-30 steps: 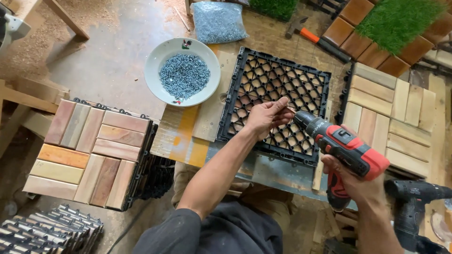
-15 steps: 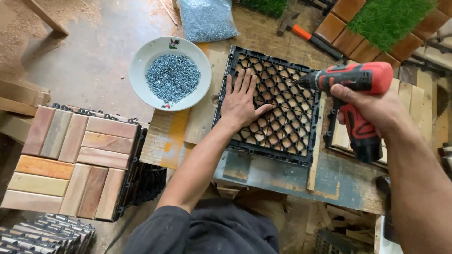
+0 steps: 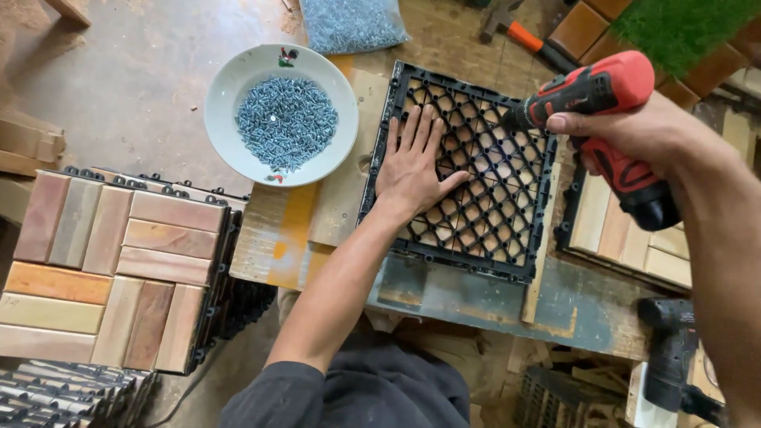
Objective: Assembling wooden floor tiles by fastening a plastic grid base to wooden slats using screws and a power drill.
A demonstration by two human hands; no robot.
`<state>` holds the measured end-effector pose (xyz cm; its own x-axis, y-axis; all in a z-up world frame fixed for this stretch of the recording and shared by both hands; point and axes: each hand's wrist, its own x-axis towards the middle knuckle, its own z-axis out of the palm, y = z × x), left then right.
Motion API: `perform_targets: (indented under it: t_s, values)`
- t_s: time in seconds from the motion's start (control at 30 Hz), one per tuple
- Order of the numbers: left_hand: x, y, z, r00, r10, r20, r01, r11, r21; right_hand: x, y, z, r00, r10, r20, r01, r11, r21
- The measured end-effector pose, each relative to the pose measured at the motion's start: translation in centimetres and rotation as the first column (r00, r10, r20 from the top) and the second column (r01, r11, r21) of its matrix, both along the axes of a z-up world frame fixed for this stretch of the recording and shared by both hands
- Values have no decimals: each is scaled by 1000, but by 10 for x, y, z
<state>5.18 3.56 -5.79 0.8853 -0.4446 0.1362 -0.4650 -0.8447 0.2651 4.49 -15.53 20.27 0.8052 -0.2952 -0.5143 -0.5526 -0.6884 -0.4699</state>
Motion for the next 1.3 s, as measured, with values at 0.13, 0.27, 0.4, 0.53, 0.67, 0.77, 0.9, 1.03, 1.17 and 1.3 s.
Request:
perform_targets:
  t_s: [0.13, 0.27, 0.4, 0.53, 0.67, 0.77, 0.9, 1.03, 1.17, 1.3]
  values:
    - [0, 1, 2, 1000, 14, -11, -14, 1000, -11, 19, 2, 2, 990, 139, 13, -139, 990, 5]
    - [1, -1, 1, 1000, 10, 9, -9, 1000, -23, 30, -7, -3, 987, 158, -17, -158, 985, -67]
    - [-2, 0, 0, 1000, 9, 14, -9, 1000, -14, 36, -8, -4, 982, 185, -45, -187, 982, -24]
    - [-2, -1, 2, 1000, 6, -6, -7, 1000, -16, 36, 6, 6, 974, 202, -101, -211, 973, -96]
    - [1, 0, -4, 997, 15, 78, -9, 997, -71, 36, 16, 11, 953, 243, -181, -276, 943, -186]
    - [4, 6, 2, 999, -31, -7, 29, 984, -176, 20, 24, 13, 957, 223, -186, -260, 945, -200]
    - [-2, 51, 34, 997, -71, -7, 45, 706, -707, -11, 37, 15, 996, 85, -18, -86, 995, -57]
    - [14, 126, 34, 913, 384, 140, -256, 803, -538, -42, 42, 28, 996, 3, 88, -4, 1000, 17]
    - [27, 182, 28, 780, 556, -288, -605, 787, -118, -75, 36, 26, 961, -189, 200, 169, 979, 110]
    - [28, 189, 11, 788, 546, -285, -609, 759, -230, -116, 52, 27, 911, -363, 195, 315, 919, 237]
